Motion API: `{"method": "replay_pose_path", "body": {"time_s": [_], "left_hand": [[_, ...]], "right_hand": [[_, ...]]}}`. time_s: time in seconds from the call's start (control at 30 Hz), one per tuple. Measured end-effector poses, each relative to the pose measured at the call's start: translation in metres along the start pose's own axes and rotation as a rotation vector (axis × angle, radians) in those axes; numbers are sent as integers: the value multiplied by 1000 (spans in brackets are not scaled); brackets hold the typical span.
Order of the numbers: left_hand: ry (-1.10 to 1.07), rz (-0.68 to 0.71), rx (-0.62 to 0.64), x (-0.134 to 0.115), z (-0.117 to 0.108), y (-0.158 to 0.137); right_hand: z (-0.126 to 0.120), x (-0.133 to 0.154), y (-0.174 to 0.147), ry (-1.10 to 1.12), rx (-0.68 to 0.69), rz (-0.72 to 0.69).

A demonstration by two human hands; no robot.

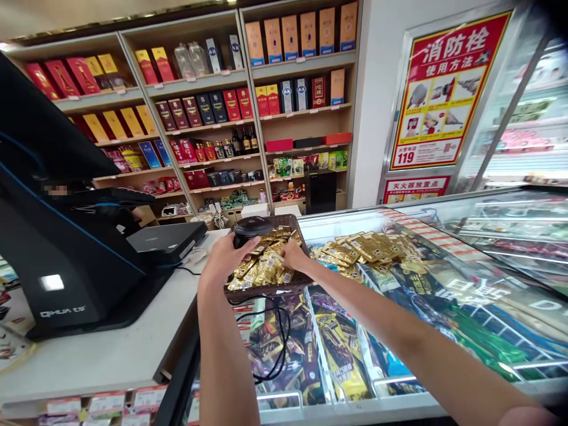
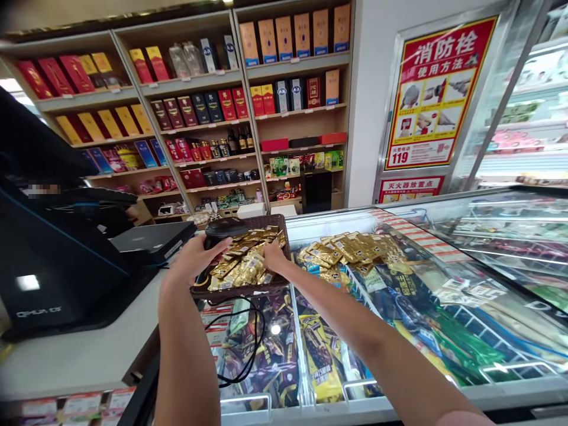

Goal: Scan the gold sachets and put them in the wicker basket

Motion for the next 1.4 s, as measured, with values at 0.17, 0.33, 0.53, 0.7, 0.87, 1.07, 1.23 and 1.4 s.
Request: {"method": "replay_pose_path", "body": {"time_s": [0.17,0.33,0.53,0.7,0.87,1.07,1.23,1.4], "left_hand": [[52,29,39,-10,13,3],[19,37,55,-23,24,3],[102,130,117,-43,51,4],[41,210,279,-67,85,-7],[44,229,402,-78,110,-17],[104,268,459,-83,126,-19],[92,241,454,-84,130,-20],[63,227,441,-84,131,-21]], "right_hand": [[-35,-17,-13,334,-115,23],[-120,-57,-49,679,-515,46],[-187,-111,-87,152,-630,109],[-198,-143,-87,107,-482,176],[-206,-161,-95,412,-434,210],[-207,-163,-106,591,-412,264],[-208,-156,-107,605,-392,263],[-210,-156,-107,565,-406,254]]}}
Point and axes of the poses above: each hand's wrist, its own y-axis towards the middle knuckle, its own z-axis out of the palm, x = y × z, the point moved 10 cm from there along y, towards the middle knuckle, and after that the axes turned 6 degrees about y, right-handed, at the moved point
